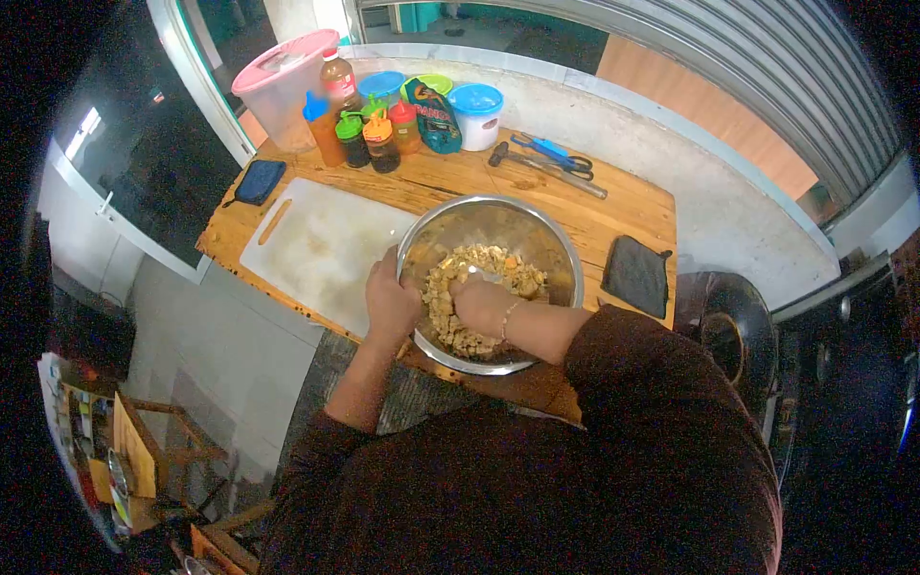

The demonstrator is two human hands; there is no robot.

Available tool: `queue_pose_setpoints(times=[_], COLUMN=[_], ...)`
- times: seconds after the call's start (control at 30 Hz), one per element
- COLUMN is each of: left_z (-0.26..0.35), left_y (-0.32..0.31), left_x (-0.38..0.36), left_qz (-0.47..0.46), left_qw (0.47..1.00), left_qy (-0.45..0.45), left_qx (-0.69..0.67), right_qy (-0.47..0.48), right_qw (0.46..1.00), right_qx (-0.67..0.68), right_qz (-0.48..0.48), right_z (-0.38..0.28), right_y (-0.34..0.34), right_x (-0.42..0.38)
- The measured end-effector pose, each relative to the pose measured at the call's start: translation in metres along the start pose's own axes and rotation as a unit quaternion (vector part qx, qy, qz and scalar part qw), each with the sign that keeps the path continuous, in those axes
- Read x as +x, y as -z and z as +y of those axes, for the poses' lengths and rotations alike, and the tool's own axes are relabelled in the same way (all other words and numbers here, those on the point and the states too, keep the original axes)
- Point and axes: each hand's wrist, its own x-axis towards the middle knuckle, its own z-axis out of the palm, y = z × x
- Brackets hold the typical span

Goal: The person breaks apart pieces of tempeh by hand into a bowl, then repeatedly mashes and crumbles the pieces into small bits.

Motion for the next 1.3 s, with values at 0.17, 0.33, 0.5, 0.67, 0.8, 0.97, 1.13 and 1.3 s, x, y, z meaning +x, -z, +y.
queue_pose_setpoints(times=[0.17, 0.33, 0.5, 0.67, 0.8, 0.97, 1.13, 1.3], left_z=[0.004, 0.000, 0.001, 0.002, 0.003, 0.009, 0.012, 0.010], left_y=[0.004, 0.005, 0.007, 0.008, 0.008, 0.011, 0.012, 0.010], left_x=[0.002, 0.003, 0.002, 0.004, 0.003, 0.004, 0.006, 0.003], left_qz=[-0.007, -0.035, -0.045, -0.060, -0.057, -0.061, -0.060, -0.045], left_qw=[1.000, 0.999, 0.999, 0.998, 0.998, 0.997, 0.997, 0.998], left_qy=[0.001, -0.014, 0.000, 0.004, 0.007, 0.026, 0.039, 0.041], left_qx=[-0.008, -0.013, -0.015, -0.016, 0.009, 0.025, 0.011, -0.005], right_qy=[-0.112, -0.118, 0.004, 0.009, -0.024, 0.031, -0.035, -0.038], right_qw=[0.992, 0.990, 0.995, 0.984, 0.987, 0.991, 0.998, 0.998], right_qx=[0.050, 0.074, 0.062, -0.097, -0.117, -0.095, -0.024, 0.014], right_qz=[-0.004, -0.010, -0.084, -0.148, -0.110, -0.091, -0.053, -0.039], right_z=[0.011, 0.014, 0.023, 0.011, 0.000, 0.015, 0.013, 0.022], right_y=[0.003, 0.013, 0.017, 0.008, 0.008, 0.007, 0.016, 0.029], right_x=[0.013, 0.015, -0.012, -0.033, -0.027, -0.015, -0.014, -0.009])
